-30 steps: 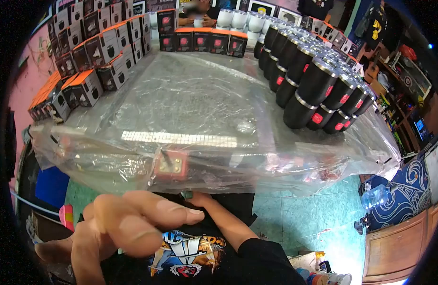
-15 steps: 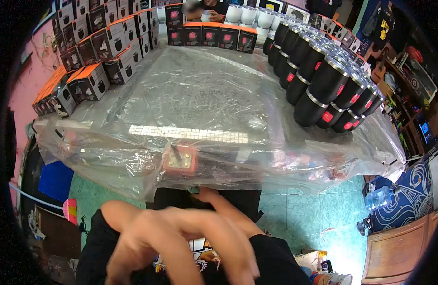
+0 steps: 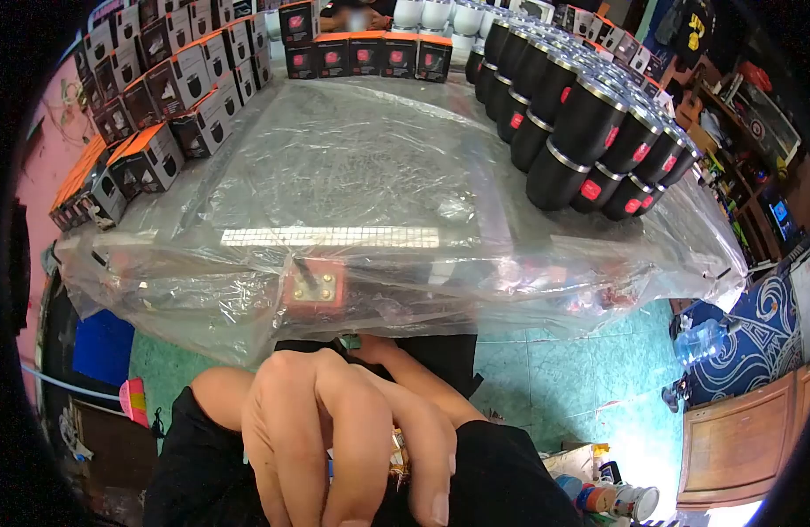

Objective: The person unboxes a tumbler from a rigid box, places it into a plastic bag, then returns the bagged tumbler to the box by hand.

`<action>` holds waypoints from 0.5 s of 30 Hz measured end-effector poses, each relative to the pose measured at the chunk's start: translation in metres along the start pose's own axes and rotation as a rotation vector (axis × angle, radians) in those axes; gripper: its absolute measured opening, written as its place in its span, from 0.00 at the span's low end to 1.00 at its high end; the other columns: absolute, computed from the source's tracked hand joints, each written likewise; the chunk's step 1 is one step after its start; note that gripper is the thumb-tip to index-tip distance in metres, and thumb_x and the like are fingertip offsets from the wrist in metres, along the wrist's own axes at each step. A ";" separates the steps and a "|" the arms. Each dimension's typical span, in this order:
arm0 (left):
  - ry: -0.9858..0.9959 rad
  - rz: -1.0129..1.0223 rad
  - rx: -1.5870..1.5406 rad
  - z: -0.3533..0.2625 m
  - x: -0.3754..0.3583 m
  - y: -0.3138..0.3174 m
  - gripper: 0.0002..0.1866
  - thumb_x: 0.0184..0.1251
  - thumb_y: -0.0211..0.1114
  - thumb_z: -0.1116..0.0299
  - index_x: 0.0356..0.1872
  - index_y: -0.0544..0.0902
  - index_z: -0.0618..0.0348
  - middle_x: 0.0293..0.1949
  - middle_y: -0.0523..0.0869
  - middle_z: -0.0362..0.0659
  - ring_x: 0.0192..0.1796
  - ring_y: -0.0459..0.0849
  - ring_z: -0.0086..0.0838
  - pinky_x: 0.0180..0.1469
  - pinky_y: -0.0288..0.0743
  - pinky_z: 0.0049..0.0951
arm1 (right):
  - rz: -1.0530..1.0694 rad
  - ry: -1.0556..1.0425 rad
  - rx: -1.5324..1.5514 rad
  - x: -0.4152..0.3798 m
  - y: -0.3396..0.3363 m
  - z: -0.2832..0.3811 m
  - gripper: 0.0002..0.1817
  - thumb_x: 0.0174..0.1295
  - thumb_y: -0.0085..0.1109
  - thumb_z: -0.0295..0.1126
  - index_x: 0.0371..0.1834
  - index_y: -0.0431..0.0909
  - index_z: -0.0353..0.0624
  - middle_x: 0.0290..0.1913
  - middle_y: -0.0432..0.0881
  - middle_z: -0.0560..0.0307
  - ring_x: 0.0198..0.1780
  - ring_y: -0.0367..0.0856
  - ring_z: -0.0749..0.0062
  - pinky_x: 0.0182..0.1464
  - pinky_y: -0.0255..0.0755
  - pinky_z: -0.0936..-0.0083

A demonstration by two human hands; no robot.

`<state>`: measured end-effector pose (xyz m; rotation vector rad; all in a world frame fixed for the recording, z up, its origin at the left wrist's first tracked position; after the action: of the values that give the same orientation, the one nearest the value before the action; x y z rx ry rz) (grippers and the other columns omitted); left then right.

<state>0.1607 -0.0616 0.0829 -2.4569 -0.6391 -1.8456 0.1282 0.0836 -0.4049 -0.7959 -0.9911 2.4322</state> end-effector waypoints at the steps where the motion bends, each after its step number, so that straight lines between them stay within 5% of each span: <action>1: -0.068 -0.005 0.030 -0.001 0.002 -0.001 0.08 0.72 0.77 0.67 0.42 0.93 0.62 0.50 0.87 0.50 0.59 0.85 0.43 0.71 0.78 0.50 | 0.001 -0.001 0.001 0.000 0.000 0.000 0.40 0.63 0.70 0.57 0.75 0.77 0.49 0.73 0.80 0.39 0.73 0.78 0.42 0.75 0.72 0.54; 3: -0.143 -0.017 0.041 0.001 0.003 -0.002 0.05 0.69 0.79 0.73 0.36 0.94 0.65 0.49 0.88 0.51 0.58 0.87 0.42 0.71 0.80 0.50 | 0.007 0.002 0.012 0.001 0.000 0.000 0.40 0.63 0.69 0.58 0.75 0.78 0.49 0.73 0.80 0.39 0.73 0.79 0.42 0.75 0.72 0.54; 5: -0.110 -0.051 0.167 -0.002 0.003 -0.006 0.06 0.69 0.79 0.69 0.33 0.94 0.59 0.49 0.92 0.48 0.53 0.90 0.58 0.61 0.78 0.56 | 0.016 0.004 0.028 0.002 0.001 -0.001 0.39 0.63 0.69 0.58 0.74 0.78 0.49 0.72 0.81 0.39 0.73 0.79 0.43 0.74 0.72 0.54; 7: -0.187 -0.023 0.247 -0.013 0.007 -0.010 0.03 0.67 0.80 0.71 0.36 0.95 0.58 0.49 0.93 0.48 0.51 0.92 0.54 0.61 0.80 0.53 | 0.012 0.006 0.038 0.002 0.000 0.000 0.39 0.63 0.69 0.59 0.74 0.78 0.49 0.72 0.81 0.39 0.72 0.79 0.43 0.74 0.73 0.54; 9: -0.400 0.109 0.815 -0.012 0.014 -0.009 0.04 0.68 0.78 0.69 0.38 0.95 0.56 0.49 0.93 0.48 0.53 0.93 0.47 0.58 0.83 0.44 | -0.011 -0.001 0.027 0.002 -0.002 0.001 0.39 0.64 0.68 0.60 0.74 0.78 0.50 0.72 0.81 0.40 0.72 0.79 0.43 0.74 0.73 0.54; 13: -0.283 0.441 1.444 -0.018 0.032 0.033 0.11 0.73 0.70 0.63 0.44 0.93 0.58 0.49 0.93 0.47 0.50 0.93 0.38 0.54 0.85 0.39 | -0.013 0.018 0.020 0.002 0.000 0.000 0.39 0.64 0.67 0.61 0.74 0.79 0.50 0.72 0.81 0.40 0.72 0.80 0.43 0.74 0.73 0.55; 14: -0.551 0.291 1.464 -0.020 0.032 0.040 0.13 0.76 0.67 0.60 0.47 0.91 0.60 0.55 0.91 0.48 0.58 0.90 0.42 0.61 0.81 0.43 | -0.005 0.027 0.016 0.002 0.001 -0.001 0.39 0.64 0.67 0.61 0.74 0.79 0.50 0.72 0.81 0.40 0.72 0.80 0.43 0.74 0.73 0.55; 15: -0.547 0.285 1.447 -0.016 0.030 0.038 0.13 0.76 0.67 0.60 0.47 0.91 0.60 0.55 0.91 0.48 0.58 0.90 0.42 0.61 0.81 0.43 | 0.003 0.035 0.011 0.002 0.002 -0.001 0.39 0.65 0.67 0.61 0.74 0.79 0.50 0.72 0.81 0.40 0.72 0.80 0.43 0.73 0.73 0.55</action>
<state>0.1652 -0.0912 0.1248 -1.7212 -1.0157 -0.2143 0.1272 0.0835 -0.4079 -0.8335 -0.9633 2.4163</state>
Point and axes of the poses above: each hand's wrist, its own x-axis towards the middle knuckle, its own y-axis out of the palm, z = x × y, the point moved 6 cm from there along x, towards the middle knuckle
